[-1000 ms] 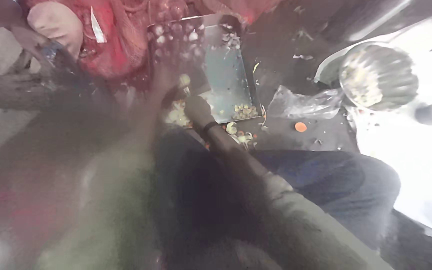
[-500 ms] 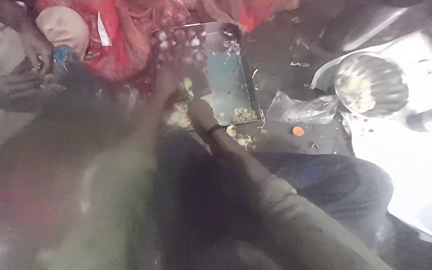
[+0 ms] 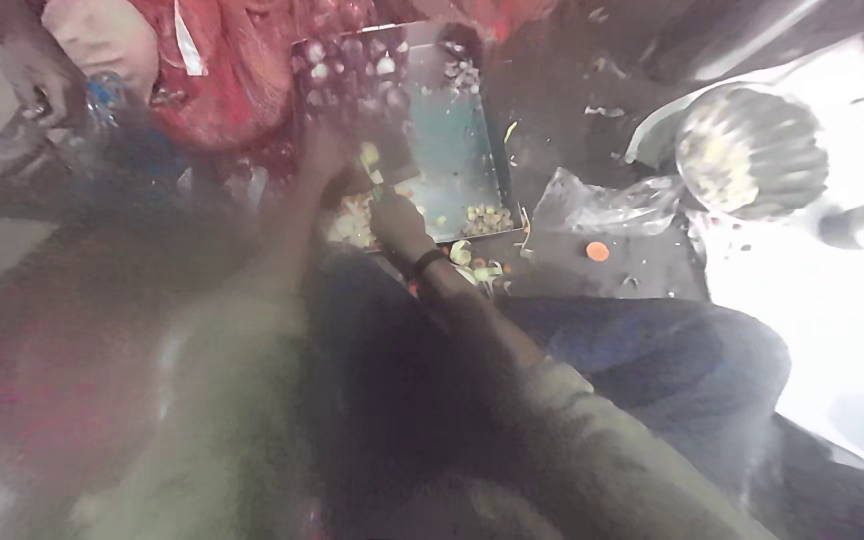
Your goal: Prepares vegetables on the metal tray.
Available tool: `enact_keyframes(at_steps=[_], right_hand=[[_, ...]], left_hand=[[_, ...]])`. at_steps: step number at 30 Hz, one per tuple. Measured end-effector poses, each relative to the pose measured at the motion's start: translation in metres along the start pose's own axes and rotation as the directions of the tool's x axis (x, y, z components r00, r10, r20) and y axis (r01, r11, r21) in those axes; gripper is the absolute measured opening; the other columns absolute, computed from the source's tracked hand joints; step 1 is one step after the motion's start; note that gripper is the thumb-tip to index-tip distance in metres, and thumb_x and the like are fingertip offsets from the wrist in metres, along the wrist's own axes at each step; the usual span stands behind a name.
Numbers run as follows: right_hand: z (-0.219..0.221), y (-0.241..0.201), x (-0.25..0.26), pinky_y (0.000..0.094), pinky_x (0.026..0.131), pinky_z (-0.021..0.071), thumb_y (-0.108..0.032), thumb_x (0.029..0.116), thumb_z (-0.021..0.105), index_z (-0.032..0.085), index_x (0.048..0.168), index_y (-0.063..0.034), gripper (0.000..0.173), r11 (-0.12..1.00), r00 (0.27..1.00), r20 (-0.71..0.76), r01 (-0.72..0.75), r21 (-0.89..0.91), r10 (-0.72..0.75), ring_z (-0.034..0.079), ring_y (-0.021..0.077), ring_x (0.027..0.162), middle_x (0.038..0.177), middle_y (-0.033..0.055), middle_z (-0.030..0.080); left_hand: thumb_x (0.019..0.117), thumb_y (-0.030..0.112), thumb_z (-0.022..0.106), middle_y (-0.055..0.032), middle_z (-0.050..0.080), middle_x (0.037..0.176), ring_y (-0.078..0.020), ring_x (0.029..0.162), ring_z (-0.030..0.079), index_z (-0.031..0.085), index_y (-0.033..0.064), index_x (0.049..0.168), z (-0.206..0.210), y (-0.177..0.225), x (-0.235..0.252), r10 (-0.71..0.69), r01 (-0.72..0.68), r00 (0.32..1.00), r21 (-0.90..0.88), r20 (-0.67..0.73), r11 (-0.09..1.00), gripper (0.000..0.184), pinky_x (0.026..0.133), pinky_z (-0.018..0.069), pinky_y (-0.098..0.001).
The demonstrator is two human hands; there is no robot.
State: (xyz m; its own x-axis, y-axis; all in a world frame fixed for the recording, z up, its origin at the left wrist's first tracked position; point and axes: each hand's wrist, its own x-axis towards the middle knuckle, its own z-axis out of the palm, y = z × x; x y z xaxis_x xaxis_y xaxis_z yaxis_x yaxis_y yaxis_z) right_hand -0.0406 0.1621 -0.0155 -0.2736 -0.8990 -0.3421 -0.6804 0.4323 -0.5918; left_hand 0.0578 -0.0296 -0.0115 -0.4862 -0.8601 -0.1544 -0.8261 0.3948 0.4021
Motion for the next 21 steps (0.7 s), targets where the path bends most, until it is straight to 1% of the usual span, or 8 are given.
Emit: enact_keyframes(at_steps=[3,4,7,10,12,14,16,21], right_hand=[[-0.022,-0.026,0.007,0.0560,0.090,0.0570,-0.032,0.1085,0.049,0.050,0.141,-0.0043,0.043,0.987,0.965,0.208,-0.146,-0.071,0.157,0.069,0.0363,0.111,0.123,0.0203,0.066],[-0.009,-0.025,0.030,0.0582,0.087,0.0570,-0.031,0.1067,0.050,0.052,0.137,-0.0033,0.042,0.988,0.971,0.189,-0.131,-0.085,0.145,0.070,0.0370,0.108,0.119,0.0206,0.068],[0.019,-0.016,0.074,0.0590,0.079,0.0582,-0.028,0.1006,0.054,0.054,0.129,-0.0015,0.039,0.992,0.985,0.155,-0.059,-0.109,0.076,0.072,0.0371,0.099,0.110,0.0203,0.070],[0.023,-0.015,0.083,0.0600,0.086,0.0573,-0.025,0.1018,0.056,0.057,0.135,-0.0027,0.040,0.998,0.991,0.135,-0.009,-0.060,0.017,0.069,0.0371,0.107,0.128,0.0206,0.065],[0.018,-0.020,0.078,0.0603,0.086,0.0572,-0.026,0.1021,0.056,0.059,0.132,-0.0029,0.038,0.996,0.987,0.152,-0.034,-0.083,0.047,0.069,0.0376,0.109,0.129,0.0210,0.064],[0.004,-0.032,0.072,0.0603,0.094,0.0541,-0.025,0.1067,0.052,0.055,0.138,-0.0043,0.038,0.991,0.969,0.225,-0.084,-0.104,0.106,0.065,0.0380,0.119,0.135,0.0211,0.061],[0.017,-0.021,0.072,0.0594,0.085,0.0570,-0.026,0.1048,0.052,0.063,0.129,-0.0026,0.036,0.995,0.994,0.106,0.006,-0.103,0.005,0.069,0.0383,0.108,0.122,0.0218,0.067],[-0.018,-0.027,0.005,0.0614,0.072,0.0574,-0.033,0.1093,0.047,0.055,0.132,0.0000,0.041,0.996,0.991,0.115,-0.075,0.037,0.070,0.071,0.0428,0.090,0.100,0.0243,0.069]], left_hand=[[0.0941,0.012,0.068,-0.0272,0.070,0.117,-0.0431,0.116,0.066,0.074,-0.0039,0.107,-0.007,0.005,-0.004,0.009,-0.011,0.999,-0.068,-0.039,0.998,0.022,0.104,0.0476,-0.0627],[0.0957,0.014,0.066,-0.0260,0.070,0.119,-0.0417,0.117,0.065,0.073,-0.0032,0.111,-0.010,0.009,-0.006,-0.016,0.014,1.000,-0.075,-0.021,0.997,0.024,0.105,0.0476,-0.0614],[0.0918,0.014,0.071,-0.0240,0.072,0.112,-0.0411,0.111,0.068,0.075,-0.0006,0.100,-0.010,0.008,-0.003,-0.047,0.047,0.999,-0.041,0.015,0.998,0.018,0.100,0.0507,-0.0632],[0.0914,0.012,0.070,-0.0263,0.071,0.113,-0.0430,0.113,0.066,0.075,-0.0021,0.099,-0.014,0.014,-0.002,-0.059,0.060,0.997,-0.011,0.055,0.998,0.017,0.100,0.0497,-0.0637],[0.0927,0.011,0.070,-0.0273,0.071,0.114,-0.0435,0.114,0.066,0.075,-0.0035,0.100,-0.015,0.016,-0.007,-0.043,0.044,0.998,-0.051,0.037,0.998,0.017,0.102,0.0491,-0.0629],[0.0932,0.011,0.070,-0.0269,0.071,0.116,-0.0433,0.115,0.066,0.076,-0.0027,0.102,-0.011,0.009,-0.003,-0.019,0.019,1.000,-0.064,0.008,0.998,0.017,0.103,0.0485,-0.0629],[0.0938,0.014,0.071,-0.0238,0.071,0.117,-0.0408,0.116,0.066,0.076,0.0004,0.102,-0.003,-0.004,0.002,-0.033,0.033,0.999,-0.062,-0.004,0.998,0.017,0.104,0.0491,-0.0615],[0.0905,0.008,0.072,-0.0246,0.072,0.115,-0.0414,0.116,0.066,0.077,0.0003,0.098,-0.001,-0.002,-0.002,-0.017,0.016,1.000,-0.086,-0.013,0.996,0.012,0.105,0.0484,-0.0614]])
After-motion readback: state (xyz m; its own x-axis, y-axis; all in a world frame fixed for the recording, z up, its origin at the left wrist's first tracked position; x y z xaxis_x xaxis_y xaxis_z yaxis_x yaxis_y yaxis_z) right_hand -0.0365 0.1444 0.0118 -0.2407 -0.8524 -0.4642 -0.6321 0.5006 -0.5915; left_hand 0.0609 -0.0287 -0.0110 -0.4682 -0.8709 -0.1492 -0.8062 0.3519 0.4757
